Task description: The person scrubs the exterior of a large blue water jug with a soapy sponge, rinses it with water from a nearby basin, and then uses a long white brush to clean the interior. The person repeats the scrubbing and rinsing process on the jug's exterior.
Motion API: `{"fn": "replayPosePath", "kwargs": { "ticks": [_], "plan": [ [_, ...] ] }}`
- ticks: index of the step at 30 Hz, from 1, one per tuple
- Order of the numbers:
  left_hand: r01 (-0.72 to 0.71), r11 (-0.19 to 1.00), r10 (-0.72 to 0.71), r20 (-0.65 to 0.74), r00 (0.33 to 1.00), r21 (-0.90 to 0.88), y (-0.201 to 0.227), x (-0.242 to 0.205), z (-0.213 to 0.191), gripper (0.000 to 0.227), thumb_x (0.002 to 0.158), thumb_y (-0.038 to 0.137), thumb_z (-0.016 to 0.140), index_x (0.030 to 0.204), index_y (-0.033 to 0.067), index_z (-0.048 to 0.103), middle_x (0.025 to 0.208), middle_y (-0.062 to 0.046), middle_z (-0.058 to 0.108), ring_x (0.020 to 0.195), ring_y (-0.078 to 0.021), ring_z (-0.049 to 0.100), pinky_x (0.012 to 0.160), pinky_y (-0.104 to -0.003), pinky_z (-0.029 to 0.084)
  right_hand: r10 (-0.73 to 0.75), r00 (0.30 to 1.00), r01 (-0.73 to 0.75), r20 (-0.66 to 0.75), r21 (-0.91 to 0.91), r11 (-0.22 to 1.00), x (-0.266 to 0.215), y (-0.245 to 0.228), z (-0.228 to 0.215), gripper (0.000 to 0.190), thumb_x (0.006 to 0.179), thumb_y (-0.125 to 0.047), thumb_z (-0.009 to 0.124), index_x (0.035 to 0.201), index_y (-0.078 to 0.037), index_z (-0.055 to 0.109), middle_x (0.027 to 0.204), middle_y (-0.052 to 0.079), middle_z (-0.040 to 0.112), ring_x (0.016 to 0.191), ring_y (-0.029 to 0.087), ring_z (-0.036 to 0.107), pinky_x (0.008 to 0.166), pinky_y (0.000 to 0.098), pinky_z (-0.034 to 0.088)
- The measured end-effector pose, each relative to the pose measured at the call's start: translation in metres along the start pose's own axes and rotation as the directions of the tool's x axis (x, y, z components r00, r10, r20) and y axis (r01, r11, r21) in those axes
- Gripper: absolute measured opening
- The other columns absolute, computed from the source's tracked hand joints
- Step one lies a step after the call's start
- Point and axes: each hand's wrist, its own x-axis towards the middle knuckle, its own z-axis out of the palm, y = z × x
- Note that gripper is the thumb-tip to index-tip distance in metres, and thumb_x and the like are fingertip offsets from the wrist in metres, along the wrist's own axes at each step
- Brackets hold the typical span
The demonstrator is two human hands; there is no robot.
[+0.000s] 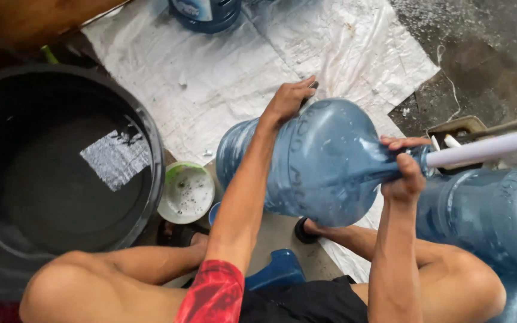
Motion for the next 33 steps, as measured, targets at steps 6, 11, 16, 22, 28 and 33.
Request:
{"fn": "replayPosePath", "kwargs": {
  "ticks": [6, 11, 16, 22, 28, 33],
  "plan": [
    [-0.175, 0.983, 0.181, -0.321, 0.93, 0.047, 0.036, -0.131, 0.023, 0.051, 0.089, 0.026, 0.047, 0.14, 0.0222, 0.044, 0.146, -0.006, 0.042, 0.136, -0.0271, 0.038, 0.114, -0.045, 0.03, 0.026, 0.999, -0.027, 0.035, 0.015, 1.0, 0.048, 0.026, 0.007, 0.022, 0.075, -0.018, 0.055, 0.091, -0.011, 0.042, 0.072, 0.008, 0.052, 0.075, 0.019, 0.056, 0.091, 0.0305, 0.048],
    [-0.402, 0.807, 0.573, -0.41, 0.71, 0.432, -0.007, -0.229, 0.112, 0.073, 0.086, 0.017, 0.054, 0.15, 0.0136, 0.019, 0.154, -0.014, 0.021, 0.144, -0.0422, 0.022, 0.114, -0.067, 0.009, 0.311, 0.946, -0.283, -0.088, 0.238, 0.929, 0.069, 0.03, 0.005, 0.02, 0.064, -0.012, 0.059, 0.082, -0.012, 0.05, 0.064, 0.008, 0.056, 0.066, 0.021, 0.061, 0.069, 0.0305, 0.045],
    [-0.334, 0.94, 0.325, -0.494, 0.806, 0.074, -0.066, -0.062, 0.033, 0.053, 0.088, 0.012, 0.051, 0.139, 0.0077, 0.041, 0.146, -0.014, 0.038, 0.14, -0.0297, 0.03, 0.118, -0.038, 0.021, 0.276, 0.955, -0.247, -0.113, 0.218, 0.944, 0.056, 0.03, -0.016, 0.027, 0.065, -0.014, 0.056, 0.089, -0.01, 0.045, 0.065, 0.01, 0.057, 0.066, 0.022, 0.059, 0.074, 0.0322, 0.049],
    [-0.425, 0.871, 0.492, -0.433, 0.755, 0.248, -0.001, -0.208, 0.122, 0.057, 0.09, 0.016, 0.055, 0.142, 0.0104, 0.034, 0.15, -0.017, 0.031, 0.142, -0.0386, 0.024, 0.116, -0.058, 0.017, 0.288, 0.929, -0.252, -0.231, 0.174, 0.952, 0.08, 0.034, -0.011, 0.007, 0.065, -0.012, 0.057, 0.069, -0.011, 0.051, 0.063, 0.004, 0.053, 0.064, 0.017, 0.058, 0.065, 0.0255, 0.046],
    [-0.401, 0.886, 0.463, -0.41, 0.786, 0.233, -0.012, -0.139, 0.071, 0.063, 0.086, 0.012, 0.052, 0.145, 0.011, 0.03, 0.149, -0.021, 0.031, 0.142, -0.0408, 0.026, 0.113, -0.057, 0.023, 0.25, 0.924, -0.24, -0.289, 0.072, 0.968, 0.072, 0.027, -0.018, 0.011, 0.059, -0.017, 0.057, 0.059, -0.007, 0.056, 0.065, 0.003, 0.052, 0.064, 0.017, 0.056, 0.067, 0.0258, 0.043],
    [0.019, 0.988, 0.006, -0.165, 0.986, 0.152, -0.014, -0.048, 0.003, 0.052, 0.087, 0.035, 0.043, 0.136, 0.0198, 0.048, 0.146, -0.002, 0.041, 0.137, -0.0229, 0.034, 0.104, -0.069, -0.004, 0.255, 0.905, -0.2, -0.341, 0.187, 0.962, 0.076, 0.037, -0.018, 0.01, 0.058, -0.015, 0.061, 0.063, -0.007, 0.057, 0.083, -0.004, 0.046, 0.059, 0.02, 0.061, 0.065, 0.0319, 0.044]
  ]
}}
